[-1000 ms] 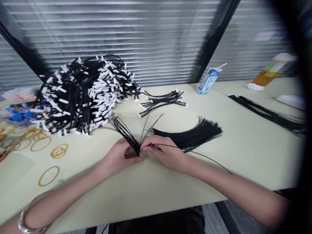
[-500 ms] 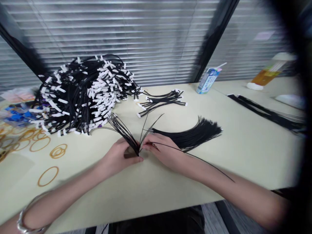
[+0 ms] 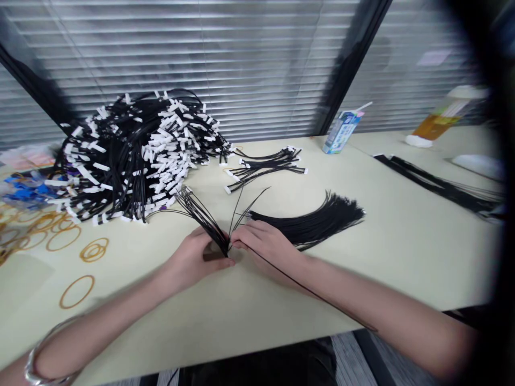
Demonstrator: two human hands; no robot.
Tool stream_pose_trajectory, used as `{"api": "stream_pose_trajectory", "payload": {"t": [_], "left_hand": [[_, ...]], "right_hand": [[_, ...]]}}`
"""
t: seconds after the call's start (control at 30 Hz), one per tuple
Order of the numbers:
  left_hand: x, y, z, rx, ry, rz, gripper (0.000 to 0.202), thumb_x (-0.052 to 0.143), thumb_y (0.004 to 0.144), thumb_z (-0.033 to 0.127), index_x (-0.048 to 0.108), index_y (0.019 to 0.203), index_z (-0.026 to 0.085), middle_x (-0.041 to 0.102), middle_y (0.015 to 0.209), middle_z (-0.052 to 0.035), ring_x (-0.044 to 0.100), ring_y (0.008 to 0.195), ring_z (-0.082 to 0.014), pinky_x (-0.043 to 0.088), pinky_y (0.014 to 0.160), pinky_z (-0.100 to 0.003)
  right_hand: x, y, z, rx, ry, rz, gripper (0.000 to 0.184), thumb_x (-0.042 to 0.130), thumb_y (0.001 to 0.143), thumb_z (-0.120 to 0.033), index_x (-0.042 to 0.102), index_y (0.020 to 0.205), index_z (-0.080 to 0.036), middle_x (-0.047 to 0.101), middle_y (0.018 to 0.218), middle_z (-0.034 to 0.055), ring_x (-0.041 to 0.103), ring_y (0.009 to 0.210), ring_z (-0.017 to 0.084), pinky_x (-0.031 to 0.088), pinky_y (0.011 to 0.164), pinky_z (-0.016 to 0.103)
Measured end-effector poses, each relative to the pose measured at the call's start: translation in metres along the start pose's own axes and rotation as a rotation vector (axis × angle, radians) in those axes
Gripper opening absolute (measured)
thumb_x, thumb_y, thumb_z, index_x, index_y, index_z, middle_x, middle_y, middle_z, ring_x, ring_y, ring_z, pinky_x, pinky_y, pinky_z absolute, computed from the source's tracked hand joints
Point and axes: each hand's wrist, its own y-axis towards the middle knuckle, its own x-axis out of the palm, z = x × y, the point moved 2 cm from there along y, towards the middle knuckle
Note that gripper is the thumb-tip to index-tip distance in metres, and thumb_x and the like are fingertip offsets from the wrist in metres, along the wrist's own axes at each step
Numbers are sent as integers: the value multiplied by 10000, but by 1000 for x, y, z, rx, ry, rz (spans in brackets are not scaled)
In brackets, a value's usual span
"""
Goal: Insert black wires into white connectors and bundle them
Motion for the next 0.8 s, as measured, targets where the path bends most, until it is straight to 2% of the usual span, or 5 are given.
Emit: {"api": "stream_pose_trajectory", "payload": {"t": [0.17, 0.37, 0.57, 0.8], "left_hand": [[1, 1, -1, -21, -24, -3, 260, 702, 728, 314, 624, 938, 183, 645, 960, -52, 615, 896, -224, 509, 756, -316], [2, 1, -5, 6, -27, 0, 263, 706, 730, 310, 630, 956, 198, 643, 984, -47, 613, 919, -226, 503, 797, -334], [1, 1, -1, -3, -35, -8, 214, 706, 727, 286, 621, 892, 178, 647, 955, -48, 613, 887, -215, 499, 776, -321], [2, 2, -4, 20, -24, -17, 202, 690, 741, 291, 631, 901, 183, 652, 952, -50, 618, 889, -216, 497, 774, -317]], "right_hand": [[-1, 0, -3, -118, -192, 4, 146, 391, 913, -114, 533, 942, -132, 588, 837, 56, 488, 823, 171, 375, 748, 303], [0, 3, -5, -146, -246, 1, 162, 390, 907, -98, 538, 966, -127, 588, 831, 57, 492, 823, 175, 373, 727, 301], [-1, 7, -5, -97, -89, -3, 158, 389, 896, -89, 531, 917, -154, 595, 824, 37, 485, 786, 148, 374, 719, 280], [3, 6, -4, -6, 95, -22, 176, 401, 844, -53, 521, 883, -175, 562, 777, 10, 471, 739, 125, 363, 714, 254]]}}
